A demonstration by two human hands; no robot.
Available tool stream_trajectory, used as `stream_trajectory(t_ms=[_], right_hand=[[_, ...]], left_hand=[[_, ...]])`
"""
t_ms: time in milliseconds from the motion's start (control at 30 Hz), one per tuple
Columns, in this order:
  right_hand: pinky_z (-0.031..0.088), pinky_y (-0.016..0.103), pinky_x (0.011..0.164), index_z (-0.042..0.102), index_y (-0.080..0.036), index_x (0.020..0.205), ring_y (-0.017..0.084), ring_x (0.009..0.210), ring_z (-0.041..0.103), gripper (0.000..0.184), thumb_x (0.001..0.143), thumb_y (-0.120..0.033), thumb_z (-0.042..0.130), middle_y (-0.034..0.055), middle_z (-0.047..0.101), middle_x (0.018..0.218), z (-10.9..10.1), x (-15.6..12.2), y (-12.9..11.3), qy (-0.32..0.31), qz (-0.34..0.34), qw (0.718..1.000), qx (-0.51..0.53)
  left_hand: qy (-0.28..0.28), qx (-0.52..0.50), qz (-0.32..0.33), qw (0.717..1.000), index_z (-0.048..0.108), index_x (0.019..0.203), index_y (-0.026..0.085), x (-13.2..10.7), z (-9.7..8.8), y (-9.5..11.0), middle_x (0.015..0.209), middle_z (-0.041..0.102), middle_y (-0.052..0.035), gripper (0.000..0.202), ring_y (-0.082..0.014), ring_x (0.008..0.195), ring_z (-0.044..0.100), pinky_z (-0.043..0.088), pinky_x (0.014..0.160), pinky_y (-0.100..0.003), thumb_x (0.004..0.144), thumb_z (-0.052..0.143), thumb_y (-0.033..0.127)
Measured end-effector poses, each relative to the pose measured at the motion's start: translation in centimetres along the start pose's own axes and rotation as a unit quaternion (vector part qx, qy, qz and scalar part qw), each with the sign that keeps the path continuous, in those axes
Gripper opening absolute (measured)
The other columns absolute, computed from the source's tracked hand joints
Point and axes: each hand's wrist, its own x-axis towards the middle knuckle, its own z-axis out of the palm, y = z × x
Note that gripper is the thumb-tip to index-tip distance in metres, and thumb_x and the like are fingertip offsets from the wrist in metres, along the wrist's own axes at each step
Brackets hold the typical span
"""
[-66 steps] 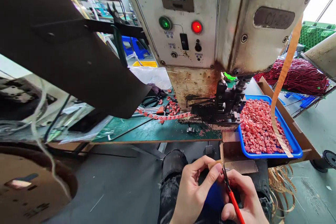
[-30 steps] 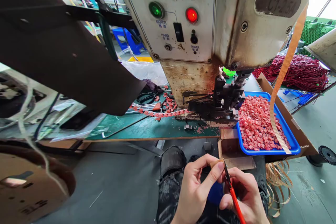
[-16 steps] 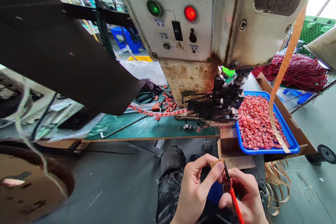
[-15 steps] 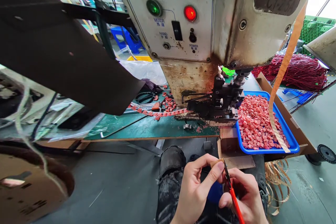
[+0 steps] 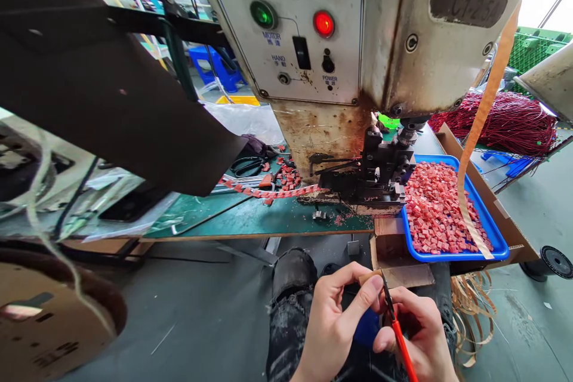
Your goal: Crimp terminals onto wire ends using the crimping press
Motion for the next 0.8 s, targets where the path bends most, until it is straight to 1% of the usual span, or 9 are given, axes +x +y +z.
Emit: stream_trajectory(t_ms=[100, 200, 333, 500, 600, 667, 700, 800], right_hand=[[0.033, 0.021, 0.041, 0.076, -0.016, 0.081, 0.01, 0.045, 0.035, 0.042, 0.083, -0.058, 0.077, -0.0028, 0.049, 0.055, -0.1, -0.1, 0.0, -0.009, 0.016, 1.0, -0.007], [0.034, 0.021, 0.041, 0.076, -0.016, 0.079, 0.01, 0.045, 0.036, 0.046, 0.08, -0.063, 0.078, -0.0022, 0.051, 0.055, 0.0, 0.0, -0.3, 0.003, 0.025, 1.0, -0.007], [0.034, 0.021, 0.041, 0.077, -0.016, 0.078, 0.01, 0.046, 0.038, 0.048, 0.079, -0.064, 0.078, -0.0005, 0.056, 0.056, 0.1, 0.2, -0.5, 0.009, 0.016, 1.0, -0.007], [0.039, 0.021, 0.042, 0.081, -0.018, 0.087, 0.012, 0.047, 0.044, 0.046, 0.082, -0.063, 0.076, 0.0012, 0.061, 0.059, -0.3, -0.4, 0.4, -0.009, 0.009, 1.0, -0.027], [0.043, 0.022, 0.044, 0.082, -0.019, 0.087, 0.013, 0.047, 0.049, 0.046, 0.081, -0.064, 0.076, 0.002, 0.063, 0.059, -0.6, -0.7, 1.0, -0.011, 0.021, 0.999, -0.031], [0.044, 0.022, 0.043, 0.081, -0.019, 0.084, 0.013, 0.047, 0.049, 0.043, 0.08, -0.062, 0.078, 0.0022, 0.064, 0.058, -0.7, -0.7, 1.0, -0.01, 0.045, 0.999, -0.01], [0.042, 0.021, 0.042, 0.08, -0.019, 0.084, 0.012, 0.045, 0.048, 0.041, 0.08, -0.06, 0.079, 0.0017, 0.063, 0.058, -0.8, -0.7, 0.8, -0.004, 0.07, 0.997, 0.01], [0.031, 0.019, 0.035, 0.076, -0.017, 0.087, 0.007, 0.037, 0.036, 0.038, 0.08, -0.054, 0.081, -0.0034, 0.055, 0.05, -1.0, -0.1, -0.4, 0.036, 0.172, 0.98, 0.098]], left_hand=[[0.0, 0.001, -0.002, 1.0, 0.062, 0.057, 0.019, 0.0, 0.1, 0.1, 0.054, 0.06, 0.0013, 0.042, -0.0117, 0.056, 0.052, 0.042, 0.059, -0.023, 0.087, 0.068, 0.048], [-0.001, -0.001, -0.005, 1.0, 0.062, 0.058, 0.019, 0.0, 0.1, 0.0, 0.054, 0.06, 0.0013, 0.042, -0.0118, 0.056, 0.052, 0.042, 0.059, -0.024, 0.087, 0.068, 0.049], [-0.001, -0.002, -0.007, 1.0, 0.062, 0.058, 0.019, -0.1, 0.1, 0.0, 0.054, 0.06, 0.0011, 0.042, -0.0119, 0.056, 0.052, 0.042, 0.059, -0.024, 0.087, 0.068, 0.05], [-0.003, 0.0, -0.005, 1.0, 0.061, 0.058, 0.019, -0.1, 0.1, 0.0, 0.054, 0.059, 0.0012, 0.043, -0.0117, 0.056, 0.051, 0.042, 0.058, -0.024, 0.087, 0.067, 0.05], [-0.004, 0.002, -0.005, 1.0, 0.061, 0.059, 0.019, 0.0, 0.1, 0.0, 0.054, 0.058, 0.0014, 0.043, -0.0116, 0.056, 0.051, 0.041, 0.058, -0.024, 0.088, 0.066, 0.05], [-0.003, 0.008, -0.005, 1.0, 0.06, 0.058, 0.019, 0.0, -0.1, 0.0, 0.055, 0.059, 0.0006, 0.044, -0.0123, 0.057, 0.053, 0.043, 0.06, -0.024, 0.087, 0.066, 0.05], [-0.002, 0.013, -0.006, 1.0, 0.06, 0.057, 0.019, 0.1, -0.2, 0.0, 0.055, 0.06, 0.0002, 0.044, -0.0127, 0.058, 0.054, 0.043, 0.061, -0.024, 0.087, 0.066, 0.051], [-0.017, 0.032, -0.017, 0.999, 0.061, 0.056, 0.019, 0.3, -0.7, 0.2, 0.054, 0.06, -0.0001, 0.043, -0.013, 0.057, 0.054, 0.043, 0.062, -0.025, 0.085, 0.068, 0.05]])
